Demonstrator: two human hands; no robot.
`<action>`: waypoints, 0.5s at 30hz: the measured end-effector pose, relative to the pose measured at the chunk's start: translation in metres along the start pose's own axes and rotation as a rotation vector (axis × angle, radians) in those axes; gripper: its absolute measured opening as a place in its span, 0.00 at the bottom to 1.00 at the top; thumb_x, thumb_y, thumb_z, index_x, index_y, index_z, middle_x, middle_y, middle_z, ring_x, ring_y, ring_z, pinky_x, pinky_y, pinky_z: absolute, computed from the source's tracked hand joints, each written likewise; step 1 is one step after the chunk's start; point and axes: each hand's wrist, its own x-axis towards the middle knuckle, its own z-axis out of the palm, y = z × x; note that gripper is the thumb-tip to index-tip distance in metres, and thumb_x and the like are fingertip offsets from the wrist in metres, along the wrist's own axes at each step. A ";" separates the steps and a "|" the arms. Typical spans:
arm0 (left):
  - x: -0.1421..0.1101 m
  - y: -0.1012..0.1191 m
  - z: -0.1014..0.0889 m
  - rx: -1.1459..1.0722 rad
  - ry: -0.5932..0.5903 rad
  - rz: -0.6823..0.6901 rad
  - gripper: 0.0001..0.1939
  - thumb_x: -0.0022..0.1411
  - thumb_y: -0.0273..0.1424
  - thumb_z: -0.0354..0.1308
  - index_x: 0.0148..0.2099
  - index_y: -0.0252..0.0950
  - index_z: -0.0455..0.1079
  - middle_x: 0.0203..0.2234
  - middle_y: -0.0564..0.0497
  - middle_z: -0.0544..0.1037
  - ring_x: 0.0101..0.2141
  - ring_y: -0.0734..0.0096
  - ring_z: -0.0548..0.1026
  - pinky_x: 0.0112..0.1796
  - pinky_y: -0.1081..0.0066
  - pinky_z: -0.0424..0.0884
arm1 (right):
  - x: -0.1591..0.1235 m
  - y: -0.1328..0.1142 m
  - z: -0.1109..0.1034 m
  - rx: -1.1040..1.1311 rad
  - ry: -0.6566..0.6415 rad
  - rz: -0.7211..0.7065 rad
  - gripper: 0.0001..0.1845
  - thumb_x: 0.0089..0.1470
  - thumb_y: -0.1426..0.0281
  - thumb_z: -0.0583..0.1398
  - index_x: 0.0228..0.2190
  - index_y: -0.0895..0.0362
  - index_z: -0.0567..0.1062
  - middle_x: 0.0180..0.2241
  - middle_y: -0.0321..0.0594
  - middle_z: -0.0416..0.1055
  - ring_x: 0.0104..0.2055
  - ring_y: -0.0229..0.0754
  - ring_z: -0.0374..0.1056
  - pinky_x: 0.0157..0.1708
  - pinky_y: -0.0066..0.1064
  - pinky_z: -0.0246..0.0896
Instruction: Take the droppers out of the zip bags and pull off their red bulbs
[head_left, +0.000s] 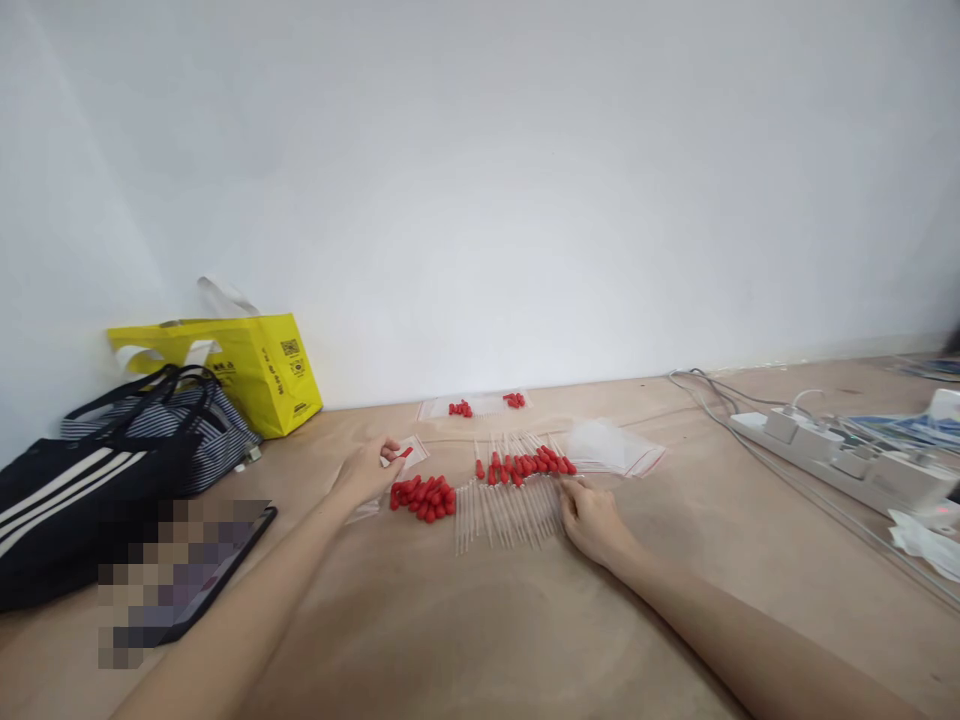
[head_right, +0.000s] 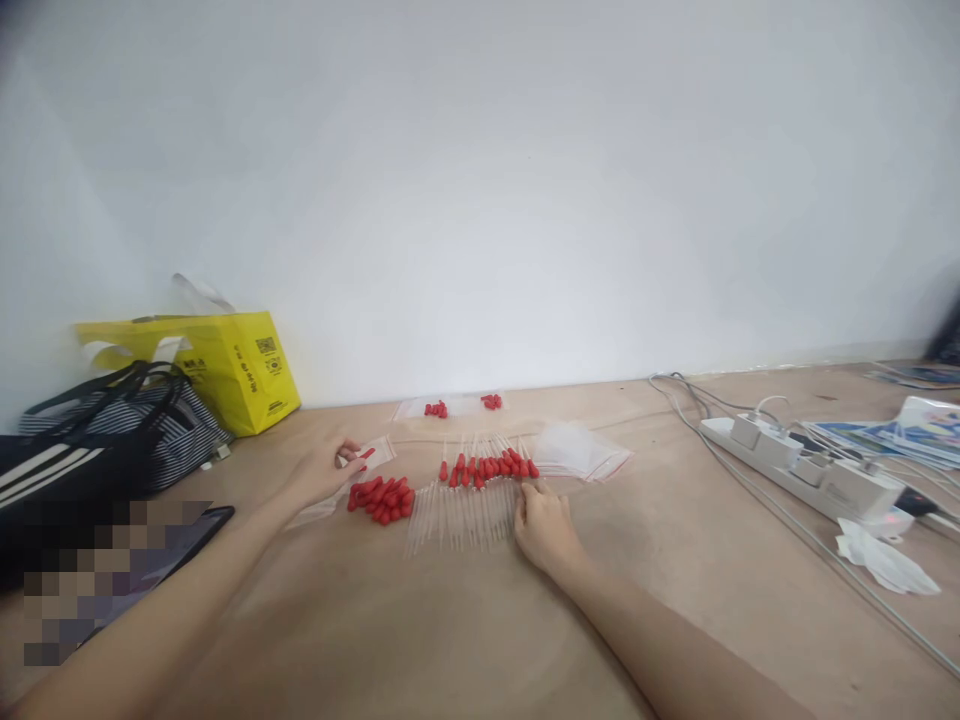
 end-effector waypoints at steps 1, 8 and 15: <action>0.005 -0.001 0.002 0.013 -0.031 0.003 0.11 0.48 0.33 0.52 0.36 0.37 0.65 0.30 0.53 0.75 0.29 0.71 0.72 0.29 0.75 0.64 | 0.000 -0.001 0.000 0.000 -0.010 0.009 0.11 0.51 0.76 0.48 0.29 0.59 0.70 0.33 0.44 0.69 0.37 0.41 0.64 0.33 0.28 0.47; 0.020 0.003 0.006 0.114 -0.175 -0.040 0.08 0.47 0.36 0.54 0.26 0.37 0.69 0.25 0.52 0.76 0.29 0.67 0.73 0.28 0.74 0.63 | -0.002 -0.005 -0.008 0.027 -0.059 0.039 0.12 0.53 0.72 0.47 0.33 0.59 0.70 0.35 0.44 0.69 0.40 0.43 0.63 0.34 0.30 0.46; 0.025 0.054 0.023 0.172 -0.206 -0.011 0.08 0.55 0.35 0.52 0.33 0.38 0.70 0.34 0.52 0.75 0.38 0.65 0.71 0.38 0.69 0.64 | -0.003 -0.008 -0.016 0.026 -0.057 0.067 0.14 0.55 0.70 0.46 0.35 0.56 0.71 0.35 0.42 0.71 0.41 0.43 0.63 0.36 0.32 0.43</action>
